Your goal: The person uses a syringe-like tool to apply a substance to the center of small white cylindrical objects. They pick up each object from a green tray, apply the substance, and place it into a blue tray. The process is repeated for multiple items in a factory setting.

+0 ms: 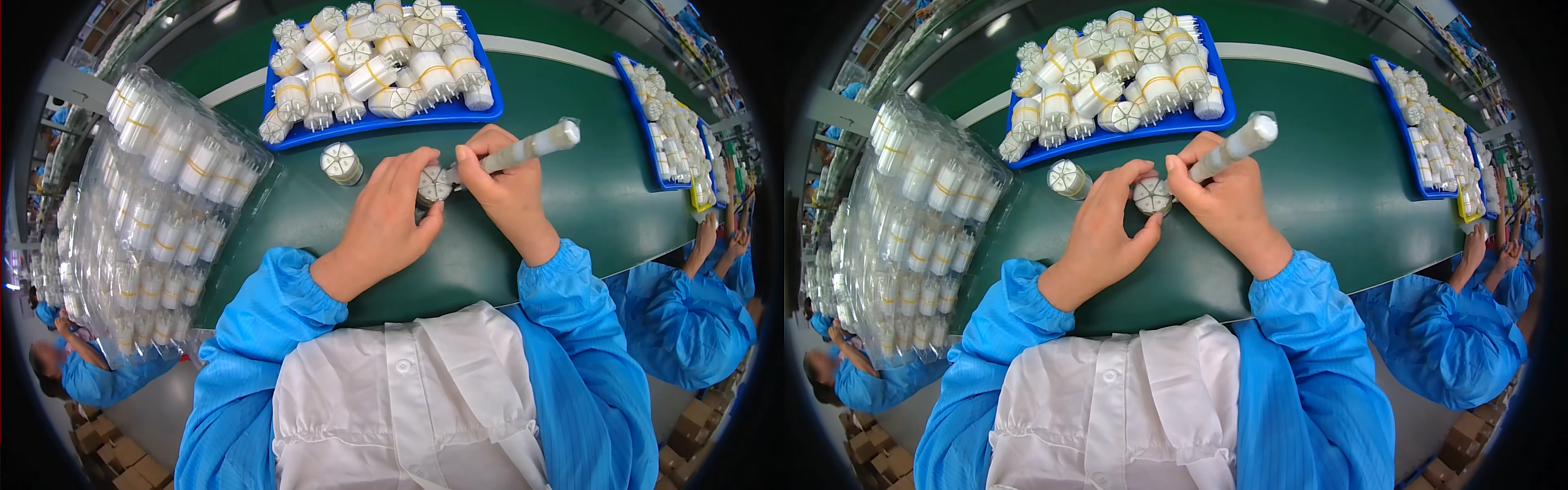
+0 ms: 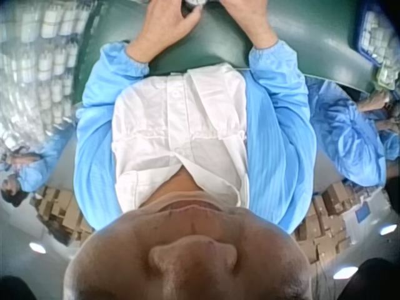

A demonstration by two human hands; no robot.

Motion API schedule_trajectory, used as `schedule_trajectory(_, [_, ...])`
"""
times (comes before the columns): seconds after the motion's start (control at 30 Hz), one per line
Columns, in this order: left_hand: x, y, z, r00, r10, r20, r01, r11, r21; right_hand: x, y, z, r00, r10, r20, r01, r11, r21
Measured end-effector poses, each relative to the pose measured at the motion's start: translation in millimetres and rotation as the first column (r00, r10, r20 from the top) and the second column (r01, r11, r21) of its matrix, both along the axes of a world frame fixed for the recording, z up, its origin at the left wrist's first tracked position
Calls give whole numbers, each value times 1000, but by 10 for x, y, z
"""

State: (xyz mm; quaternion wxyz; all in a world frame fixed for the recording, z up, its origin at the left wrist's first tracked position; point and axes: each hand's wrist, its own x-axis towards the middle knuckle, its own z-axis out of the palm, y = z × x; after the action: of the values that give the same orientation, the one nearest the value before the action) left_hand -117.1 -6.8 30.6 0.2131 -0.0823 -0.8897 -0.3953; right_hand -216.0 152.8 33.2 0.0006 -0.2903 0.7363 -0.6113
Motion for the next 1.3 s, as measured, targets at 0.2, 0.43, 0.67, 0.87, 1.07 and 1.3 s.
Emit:
schedule_trajectory(0.2, [-20,0,-2,999,22,-42,-25,998,-59,17,-18,-20,1000,30,-2,-30,999,36])
schedule_trajectory(0.43, [-25,5,-60,998,33,48,-32,999,-25,-28,-20,2,998,-20,-54,17,998,-62])
schedule_trajectory(0.67, [-12,1,-8,995,-38,91,34,998,49,-2,-18,-14,990,20,-136,-14,999,42])
schedule_trajectory(0.87, [-24,-7,-28,994,56,98,-50,997,-66,-6,-19,-21,995,5,-95,-7,1000,-25])
schedule_trajectory(1.07, [-3,-8,-12,992,-61,106,51,994,93,-34,5,45,992,31,-123,-30,1000,5])
schedule_trajectory(1.3, [-35,-22,-6,997,-60,41,59,998,11,-10,-14,8,983,58,-175,-44,995,87])
